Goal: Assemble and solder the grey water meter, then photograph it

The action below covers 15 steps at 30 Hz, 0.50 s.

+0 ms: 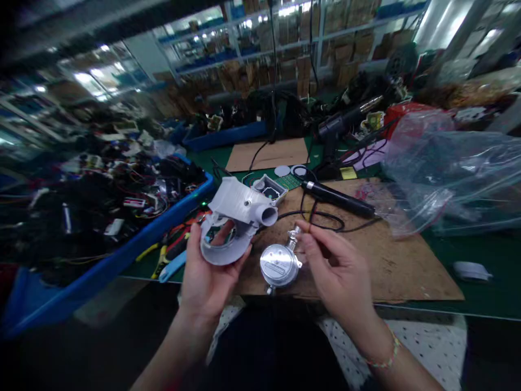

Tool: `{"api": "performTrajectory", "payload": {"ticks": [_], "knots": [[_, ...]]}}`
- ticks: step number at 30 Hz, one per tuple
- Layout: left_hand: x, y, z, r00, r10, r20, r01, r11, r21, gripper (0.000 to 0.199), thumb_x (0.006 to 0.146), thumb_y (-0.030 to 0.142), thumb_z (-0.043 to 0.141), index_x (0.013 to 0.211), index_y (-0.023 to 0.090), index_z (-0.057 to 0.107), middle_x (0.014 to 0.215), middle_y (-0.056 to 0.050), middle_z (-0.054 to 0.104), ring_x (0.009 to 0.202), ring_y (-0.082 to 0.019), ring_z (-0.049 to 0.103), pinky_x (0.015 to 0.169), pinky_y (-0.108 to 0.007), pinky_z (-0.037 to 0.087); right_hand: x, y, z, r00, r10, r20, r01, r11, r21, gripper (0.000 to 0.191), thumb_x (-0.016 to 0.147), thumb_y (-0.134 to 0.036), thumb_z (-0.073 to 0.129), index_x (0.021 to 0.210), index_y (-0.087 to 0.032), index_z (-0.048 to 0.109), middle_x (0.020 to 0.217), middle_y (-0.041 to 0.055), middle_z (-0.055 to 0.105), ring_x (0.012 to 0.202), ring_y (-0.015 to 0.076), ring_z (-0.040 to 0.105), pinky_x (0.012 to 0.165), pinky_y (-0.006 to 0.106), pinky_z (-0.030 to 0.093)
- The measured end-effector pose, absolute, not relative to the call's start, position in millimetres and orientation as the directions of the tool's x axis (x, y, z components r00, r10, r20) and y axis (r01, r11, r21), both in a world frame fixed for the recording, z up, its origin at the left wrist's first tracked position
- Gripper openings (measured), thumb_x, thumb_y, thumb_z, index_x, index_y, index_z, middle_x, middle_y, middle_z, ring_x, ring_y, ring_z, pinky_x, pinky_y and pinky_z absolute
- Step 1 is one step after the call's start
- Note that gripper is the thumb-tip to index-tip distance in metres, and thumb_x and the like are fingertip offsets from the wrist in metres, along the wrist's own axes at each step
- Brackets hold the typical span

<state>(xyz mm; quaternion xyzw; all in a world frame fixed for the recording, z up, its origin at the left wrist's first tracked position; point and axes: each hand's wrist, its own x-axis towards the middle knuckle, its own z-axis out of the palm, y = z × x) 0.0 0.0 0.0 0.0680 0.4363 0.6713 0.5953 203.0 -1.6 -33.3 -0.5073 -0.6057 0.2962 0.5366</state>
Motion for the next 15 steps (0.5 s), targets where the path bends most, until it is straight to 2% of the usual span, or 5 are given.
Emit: {"api": "performTrajectory", "payload": {"ticks": [3, 6, 10, 15], "knots": [[7.5, 2.6, 1.2, -0.238, 0.873, -0.426, -0.76, 0.106, 0.641, 0.034, 0.102, 0.051, 0.054, 0.121, 0.03, 0.072, 0.128, -0.005, 0.072, 0.106, -0.028, 0.074, 0.074, -0.036, 0.067, 190.4, -4.0, -17.7, -0.028, 0.886, 0.462, 0.355, 0.441, -0.825, 0.021, 0.096, -0.026, 0.072, 0.116, -0.031, 0.073, 0.103, -0.0071, 0.074, 0.083, 0.0065, 0.068, 0.075, 0.017, 0.052], [12.6, 1.5, 2.8, -0.235, 0.885, -0.401, -0.772, 0.081, 0.63, 0.034, 0.102, 0.051, 0.054, 0.117, 0.028, 0.073, 0.12, -0.005, 0.075, 0.097, -0.026, 0.075, 0.07, -0.036, 0.067, 181.0, -2.6, -7.1, -0.11, 0.849, 0.517, 0.37, 0.517, -0.771, 0.009, 0.095, -0.024, 0.071, 0.104, -0.027, 0.073, 0.091, -0.0078, 0.071, 0.074, 0.005, 0.062, 0.069, 0.017, 0.048], [14.5, -1.5, 5.8, -0.239, 0.902, -0.359, -0.773, 0.047, 0.632, 0.036, 0.102, 0.052, 0.053, 0.115, 0.026, 0.074, 0.114, -0.006, 0.076, 0.09, -0.025, 0.076, 0.063, -0.034, 0.066, 173.5, 0.8, -1.5, -0.194, 0.844, 0.499, 0.417, 0.532, -0.737, 0.006, 0.097, -0.025, 0.067, 0.099, -0.026, 0.072, 0.089, -0.0058, 0.068, 0.079, 0.0082, 0.061, 0.073, 0.021, 0.045], [13.5, 0.8, 6.2, -0.23, 0.918, -0.323, -0.786, 0.021, 0.618, 0.037, 0.102, 0.052, 0.054, 0.113, 0.024, 0.075, 0.112, -0.006, 0.077, 0.092, -0.024, 0.076, 0.067, -0.032, 0.066, 167.6, 0.6, 3.7, -0.235, 0.865, 0.444, 0.565, 0.493, -0.661, 0.009, 0.098, -0.031, 0.065, 0.102, -0.03, 0.074, 0.093, -0.0057, 0.069, 0.081, 0.012, 0.063, 0.07, 0.027, 0.04]]}}
